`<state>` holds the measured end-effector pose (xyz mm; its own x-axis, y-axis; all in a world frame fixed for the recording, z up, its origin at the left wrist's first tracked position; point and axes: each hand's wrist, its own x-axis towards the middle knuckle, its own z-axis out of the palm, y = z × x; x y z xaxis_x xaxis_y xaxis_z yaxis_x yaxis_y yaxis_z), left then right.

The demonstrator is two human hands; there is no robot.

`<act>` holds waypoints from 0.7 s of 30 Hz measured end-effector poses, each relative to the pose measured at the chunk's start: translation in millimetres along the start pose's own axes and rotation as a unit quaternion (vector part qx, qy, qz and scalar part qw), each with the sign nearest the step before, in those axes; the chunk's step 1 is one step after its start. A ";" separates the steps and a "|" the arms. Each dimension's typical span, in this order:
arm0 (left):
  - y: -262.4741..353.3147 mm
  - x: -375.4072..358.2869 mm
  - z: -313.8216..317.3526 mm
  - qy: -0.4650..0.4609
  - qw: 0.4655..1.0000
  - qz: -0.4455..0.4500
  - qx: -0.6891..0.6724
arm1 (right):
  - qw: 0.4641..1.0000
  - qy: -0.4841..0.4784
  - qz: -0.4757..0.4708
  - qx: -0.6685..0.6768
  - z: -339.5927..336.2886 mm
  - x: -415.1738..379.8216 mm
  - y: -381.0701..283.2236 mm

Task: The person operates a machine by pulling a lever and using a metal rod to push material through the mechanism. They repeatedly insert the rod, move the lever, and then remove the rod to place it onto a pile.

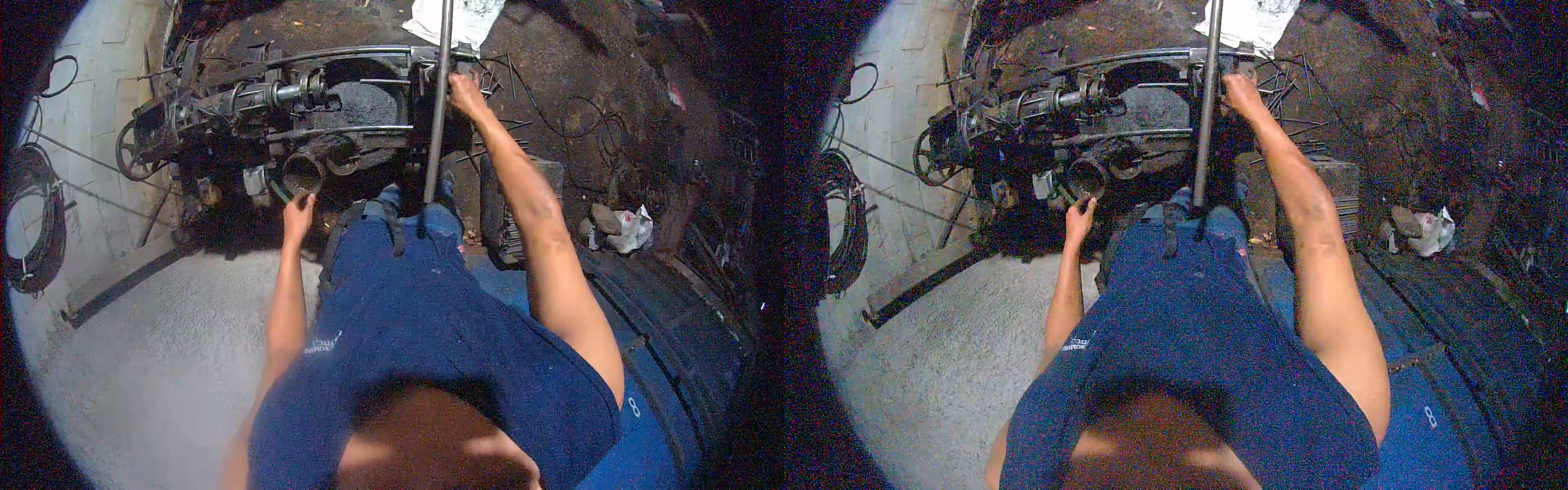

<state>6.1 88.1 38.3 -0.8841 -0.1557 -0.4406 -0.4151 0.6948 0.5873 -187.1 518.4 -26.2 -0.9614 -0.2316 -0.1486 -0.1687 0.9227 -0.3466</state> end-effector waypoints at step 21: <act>-19.0 -12.3 16.8 -0.039 0.998 -0.055 0.003 | 0.982 0.132 0.130 0.025 -44.4 -46.6 24.3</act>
<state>28.5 88.7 21.2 -0.8138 -0.1758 -0.5539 -0.5069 0.6807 0.5288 -156.0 565.2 13.4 -0.9946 0.1032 0.0044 0.0941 0.9223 -0.3749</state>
